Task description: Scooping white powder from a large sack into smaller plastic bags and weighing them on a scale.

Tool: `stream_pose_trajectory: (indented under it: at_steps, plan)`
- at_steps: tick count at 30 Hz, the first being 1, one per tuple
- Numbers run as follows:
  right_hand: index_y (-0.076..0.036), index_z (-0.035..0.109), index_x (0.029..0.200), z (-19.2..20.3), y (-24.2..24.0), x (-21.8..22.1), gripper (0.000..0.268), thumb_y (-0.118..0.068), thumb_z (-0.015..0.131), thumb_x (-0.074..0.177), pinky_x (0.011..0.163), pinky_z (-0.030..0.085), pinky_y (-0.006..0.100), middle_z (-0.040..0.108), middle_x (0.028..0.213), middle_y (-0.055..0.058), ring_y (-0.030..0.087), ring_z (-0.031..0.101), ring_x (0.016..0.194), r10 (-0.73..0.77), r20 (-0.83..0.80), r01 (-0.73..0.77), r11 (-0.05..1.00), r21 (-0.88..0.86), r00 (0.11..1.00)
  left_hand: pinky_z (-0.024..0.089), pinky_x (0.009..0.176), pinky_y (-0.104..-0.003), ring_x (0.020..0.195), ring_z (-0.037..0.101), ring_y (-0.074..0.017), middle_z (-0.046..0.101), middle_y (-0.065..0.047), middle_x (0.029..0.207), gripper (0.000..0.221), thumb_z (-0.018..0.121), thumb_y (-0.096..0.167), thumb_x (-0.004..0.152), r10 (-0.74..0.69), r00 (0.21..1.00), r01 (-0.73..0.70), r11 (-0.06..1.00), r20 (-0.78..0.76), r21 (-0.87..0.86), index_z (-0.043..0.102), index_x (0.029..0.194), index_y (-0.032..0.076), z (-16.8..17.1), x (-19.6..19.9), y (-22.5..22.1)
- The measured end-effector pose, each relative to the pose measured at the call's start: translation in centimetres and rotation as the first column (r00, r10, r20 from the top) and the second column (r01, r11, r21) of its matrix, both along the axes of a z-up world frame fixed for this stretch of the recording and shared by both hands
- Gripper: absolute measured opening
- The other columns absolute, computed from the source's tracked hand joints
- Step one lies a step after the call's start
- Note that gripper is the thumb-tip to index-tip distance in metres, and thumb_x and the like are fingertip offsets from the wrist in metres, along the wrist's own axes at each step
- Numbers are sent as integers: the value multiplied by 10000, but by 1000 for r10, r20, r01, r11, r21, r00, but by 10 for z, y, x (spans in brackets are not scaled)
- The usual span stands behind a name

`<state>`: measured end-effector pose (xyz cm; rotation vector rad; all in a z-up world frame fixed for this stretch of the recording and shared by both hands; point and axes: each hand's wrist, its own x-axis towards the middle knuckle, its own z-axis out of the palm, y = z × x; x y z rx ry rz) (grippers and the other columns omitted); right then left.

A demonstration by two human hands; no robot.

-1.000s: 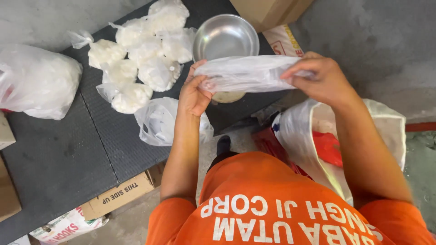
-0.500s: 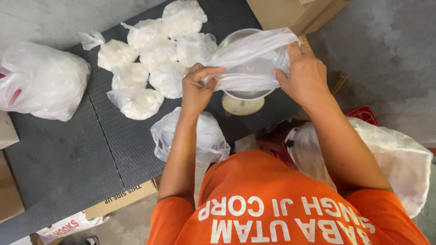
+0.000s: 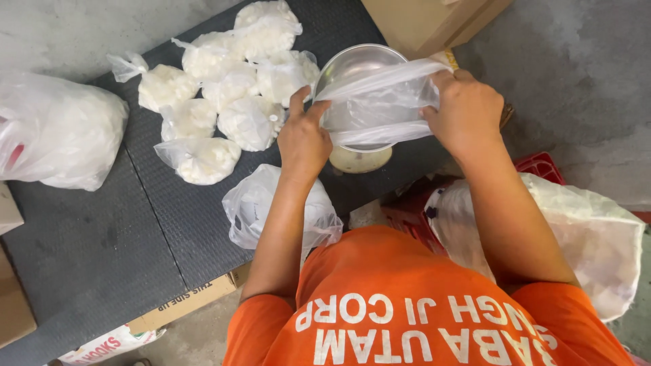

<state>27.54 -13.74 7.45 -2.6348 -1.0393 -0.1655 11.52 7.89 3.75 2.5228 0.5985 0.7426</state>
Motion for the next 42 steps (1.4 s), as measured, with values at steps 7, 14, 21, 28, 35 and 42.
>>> stream_pose_trajectory:
  at_steps: [7, 14, 21, 28, 35, 42]
  plan:
    - [-87, 762, 1123, 58, 6, -40, 529, -166, 896, 617, 836, 483, 444, 659, 1201, 166, 366, 655, 1041, 112, 350, -191, 961, 200, 930, 601, 752, -395, 1008, 740, -318, 432, -123, 1596, 649, 598, -123, 657, -152, 986, 156, 986, -62, 58, 724, 1264, 69, 0, 7, 0]
    - [-188, 775, 1161, -21, 40, -35, 257, -99, 794, 921, 1006, 455, 416, 726, 1233, 0, 205, 630, 1176, 413, 267, -475, 848, 235, 871, 595, 845, -394, 1106, 722, -310, 476, -44, 1585, 645, 596, -126, 670, -224, 974, 223, 975, -39, -8, 693, 1287, 36, -8, 10, 2]
    - [-105, 688, 1282, -73, 61, 6, 693, -367, 866, 665, 1107, 347, 515, 533, 1502, 214, 488, 372, 1431, 452, -109, -465, 864, -192, 885, 598, 857, -392, 1129, 713, -324, 438, -77, 1616, 650, 611, -112, 693, -222, 975, 221, 971, -2, -91, 625, 1332, 2, 9, 6, 14]
    - [-124, 708, 1265, -43, 62, 18, 574, -388, 841, 773, 1162, 338, 443, 567, 1461, 155, 460, 377, 1425, 443, -261, -504, 823, -261, 858, 581, 845, -430, 1047, 721, -362, 473, -138, 1572, 683, 630, -105, 694, -162, 979, 159, 987, -125, -35, 619, 1363, 31, 2, 17, 26]
    - [-259, 633, 1427, -22, 82, 11, 627, -392, 774, 831, 1156, 414, 445, 673, 1361, 104, 316, 575, 1318, 297, -426, -410, 889, -205, 855, 543, 941, -458, 1171, 651, -401, 499, -207, 1506, 720, 662, -19, 731, -210, 952, 189, 976, -224, -110, 575, 1436, 104, -8, 25, 23]
    - [-364, 598, 1404, -55, 105, 4, 576, -471, 728, 853, 1184, 155, 655, 341, 1630, 92, 313, 250, 1530, 402, -388, -534, 773, -341, 830, 527, 997, -456, 1257, 614, -398, 488, -187, 1542, 699, 694, 78, 786, -239, 951, 205, 963, -198, -177, 517, 1463, 81, -24, 32, 26]
